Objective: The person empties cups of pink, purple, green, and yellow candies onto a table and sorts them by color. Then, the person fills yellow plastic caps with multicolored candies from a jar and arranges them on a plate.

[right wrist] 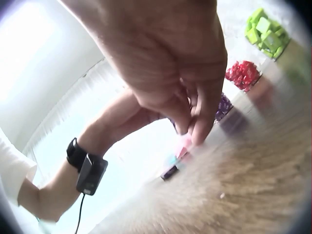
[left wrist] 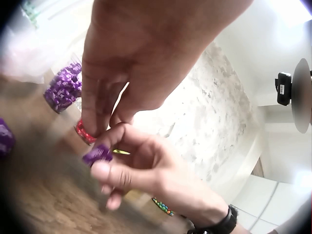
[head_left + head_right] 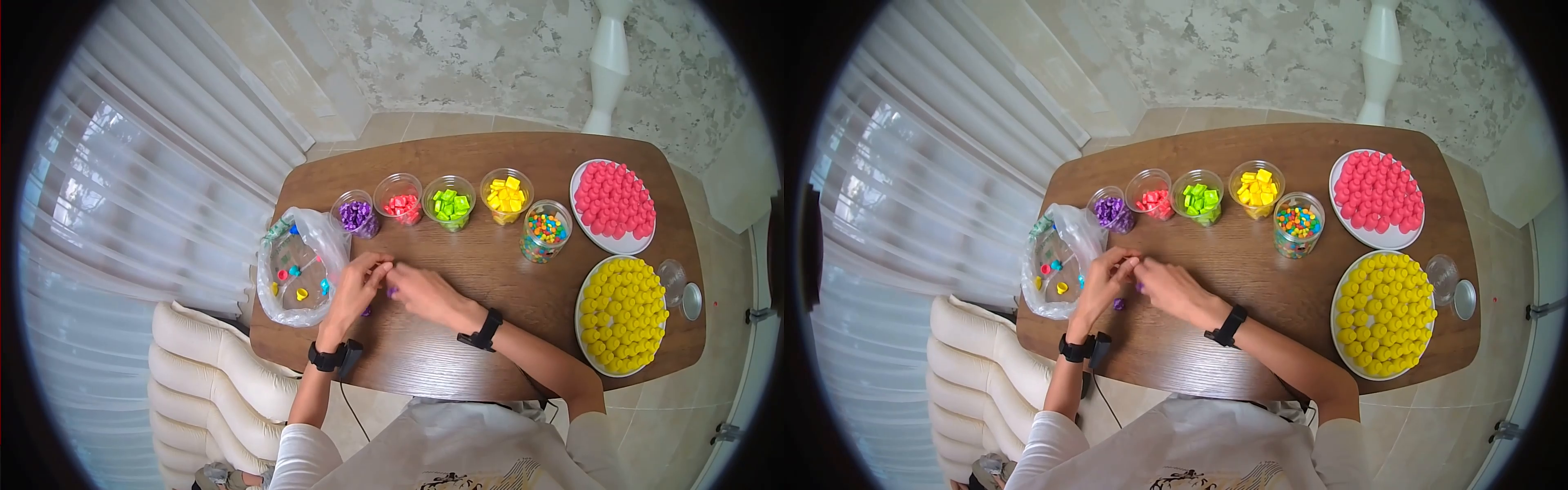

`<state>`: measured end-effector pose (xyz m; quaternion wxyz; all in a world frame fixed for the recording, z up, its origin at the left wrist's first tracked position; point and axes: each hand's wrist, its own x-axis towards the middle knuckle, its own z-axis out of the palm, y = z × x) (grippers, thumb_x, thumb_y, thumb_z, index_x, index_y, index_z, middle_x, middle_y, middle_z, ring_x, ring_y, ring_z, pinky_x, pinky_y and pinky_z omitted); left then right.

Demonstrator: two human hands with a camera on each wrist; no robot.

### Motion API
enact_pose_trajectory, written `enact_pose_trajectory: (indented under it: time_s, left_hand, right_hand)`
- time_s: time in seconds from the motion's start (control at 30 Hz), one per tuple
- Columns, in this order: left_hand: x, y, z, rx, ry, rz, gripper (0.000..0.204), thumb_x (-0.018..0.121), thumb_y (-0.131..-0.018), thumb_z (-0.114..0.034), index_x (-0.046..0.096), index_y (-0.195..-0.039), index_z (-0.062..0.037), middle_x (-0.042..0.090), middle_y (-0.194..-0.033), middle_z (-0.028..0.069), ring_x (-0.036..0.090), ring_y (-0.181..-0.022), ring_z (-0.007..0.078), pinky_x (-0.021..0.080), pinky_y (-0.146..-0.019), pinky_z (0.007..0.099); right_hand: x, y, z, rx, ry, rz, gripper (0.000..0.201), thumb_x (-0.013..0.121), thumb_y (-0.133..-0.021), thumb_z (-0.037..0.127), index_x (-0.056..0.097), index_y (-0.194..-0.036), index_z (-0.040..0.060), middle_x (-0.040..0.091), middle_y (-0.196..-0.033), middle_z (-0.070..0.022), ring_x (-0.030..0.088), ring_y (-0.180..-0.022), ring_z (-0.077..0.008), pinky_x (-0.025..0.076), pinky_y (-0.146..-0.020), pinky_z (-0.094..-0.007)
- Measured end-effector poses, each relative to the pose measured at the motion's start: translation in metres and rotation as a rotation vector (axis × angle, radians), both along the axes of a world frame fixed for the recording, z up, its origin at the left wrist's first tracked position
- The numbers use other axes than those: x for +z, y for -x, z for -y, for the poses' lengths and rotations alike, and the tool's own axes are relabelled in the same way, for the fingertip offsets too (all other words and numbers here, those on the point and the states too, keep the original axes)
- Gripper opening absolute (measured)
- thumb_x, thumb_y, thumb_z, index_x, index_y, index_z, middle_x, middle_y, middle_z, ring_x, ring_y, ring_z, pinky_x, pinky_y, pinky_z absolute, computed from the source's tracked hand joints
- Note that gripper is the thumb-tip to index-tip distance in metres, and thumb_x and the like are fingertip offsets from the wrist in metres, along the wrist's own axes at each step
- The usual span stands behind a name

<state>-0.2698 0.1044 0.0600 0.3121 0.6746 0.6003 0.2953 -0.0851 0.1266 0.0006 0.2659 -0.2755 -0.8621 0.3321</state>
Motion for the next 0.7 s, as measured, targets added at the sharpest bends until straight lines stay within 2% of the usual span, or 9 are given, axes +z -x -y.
enact_pose_trajectory:
  time_s: [0.03, 0.07, 0.1, 0.17, 0.2, 0.5, 0.57, 0.67, 0.7]
  left_hand:
    - [0.0, -0.004, 0.0, -0.025, 0.0, -0.023, 0.021, 0.064, -0.104, -0.009, 0.069, -0.119, 0.0038, 0.073, -0.106, 0.0088, 0.072, -0.087, 0.0156, 0.058, -0.073, 0.0291]
    - [0.005, -0.011, 0.002, -0.02, 0.049, 0.018, 0.023, 0.064, -0.104, -0.01, 0.066, -0.122, 0.0044, 0.073, -0.108, 0.0106, 0.072, -0.093, 0.0172, 0.059, -0.077, 0.0303]
    - [0.004, -0.014, 0.001, -0.019, 0.046, 0.017, 0.023, 0.064, -0.104, -0.01, 0.066, -0.122, 0.0044, 0.073, -0.108, 0.0106, 0.072, -0.093, 0.0172, 0.059, -0.077, 0.0303]
    - [0.0, -0.02, -0.002, -0.023, 0.034, 0.098, 0.024, 0.064, -0.104, -0.011, 0.065, -0.124, 0.0041, 0.073, -0.108, 0.0118, 0.072, -0.095, 0.0172, 0.06, -0.079, 0.0308]
    - [0.0, -0.024, -0.003, -0.002, -0.008, 0.141, 0.022, 0.065, -0.104, -0.01, 0.065, -0.121, 0.0038, 0.073, -0.104, 0.0105, 0.071, -0.09, 0.0157, 0.061, -0.078, 0.0305]
    - [0.033, 0.006, -0.049, 0.239, -0.28, 0.261, 0.016, 0.067, -0.102, -0.008, 0.067, -0.11, 0.0047, 0.071, -0.085, 0.0064, 0.067, -0.071, 0.012, 0.056, -0.064, 0.0284]
    - [0.043, 0.008, -0.048, 0.302, -0.37, 0.124, 0.015, 0.067, -0.101, -0.009, 0.067, -0.108, 0.0038, 0.072, -0.084, 0.0086, 0.067, -0.067, 0.0142, 0.054, -0.06, 0.029]
    - [0.037, 0.017, -0.024, 0.28, -0.27, -0.279, 0.023, 0.072, -0.094, -0.01, 0.063, -0.112, 0.0019, 0.072, -0.091, 0.0228, 0.07, -0.081, 0.0426, 0.054, -0.07, 0.0471]
    - [0.026, 0.024, -0.013, 0.2, -0.225, -0.377, 0.026, 0.074, -0.092, -0.01, 0.062, -0.112, 0.0005, 0.072, -0.095, 0.0222, 0.069, -0.085, 0.0432, 0.053, -0.072, 0.0492]
  right_hand:
    - [0.0, 0.001, -0.007, -0.164, 0.065, -0.194, 0.02, 0.066, -0.092, 0.004, 0.057, -0.11, 0.0013, 0.065, -0.108, -0.0235, 0.066, -0.093, -0.0462, 0.053, -0.08, -0.0554]
    - [-0.001, 0.001, -0.015, -0.243, 0.004, -0.318, 0.016, 0.069, -0.092, 0.001, 0.059, -0.103, -0.0012, 0.068, -0.097, -0.018, 0.07, -0.084, -0.0345, 0.06, -0.073, -0.0435]
    - [-0.003, -0.001, -0.02, -0.241, 0.002, -0.318, 0.016, 0.069, -0.092, 0.001, 0.059, -0.103, -0.0012, 0.068, -0.097, -0.018, 0.07, -0.084, -0.0345, 0.06, -0.073, -0.0435]
    - [0.014, -0.008, -0.024, -0.207, 0.616, -0.469, 0.012, 0.066, -0.096, -0.001, 0.06, -0.106, -0.0032, 0.068, -0.091, -0.0118, 0.07, -0.077, -0.0209, 0.061, -0.066, -0.0347]
    - [0.016, -0.009, -0.026, -0.208, 0.617, -0.496, 0.012, 0.064, -0.099, -0.001, 0.06, -0.11, -0.0047, 0.066, -0.088, -0.0077, 0.067, -0.079, -0.0117, 0.061, -0.064, -0.0282]
    - [0.024, -0.009, -0.028, -0.217, 0.574, -0.569, 0.018, 0.062, -0.1, 0.003, 0.058, -0.117, -0.0041, 0.069, -0.095, -0.0115, 0.071, -0.076, -0.0159, 0.061, -0.063, -0.0315]
    - [0.022, -0.011, -0.027, -0.201, 0.546, -0.515, 0.017, 0.063, -0.099, 0.004, 0.059, -0.115, -0.0028, 0.07, -0.096, -0.0123, 0.072, -0.078, -0.0192, 0.06, -0.064, -0.034]
    - [0.017, -0.012, -0.025, -0.159, 0.378, -0.36, 0.015, 0.065, -0.097, 0.006, 0.061, -0.11, 0.0003, 0.072, -0.096, -0.0138, 0.073, -0.083, -0.0269, 0.059, -0.07, -0.0398]
    - [0.013, -0.013, -0.023, -0.126, 0.249, -0.251, 0.014, 0.066, -0.096, 0.008, 0.062, -0.108, 0.002, 0.073, -0.097, -0.0143, 0.073, -0.087, -0.0313, 0.058, -0.073, -0.043]
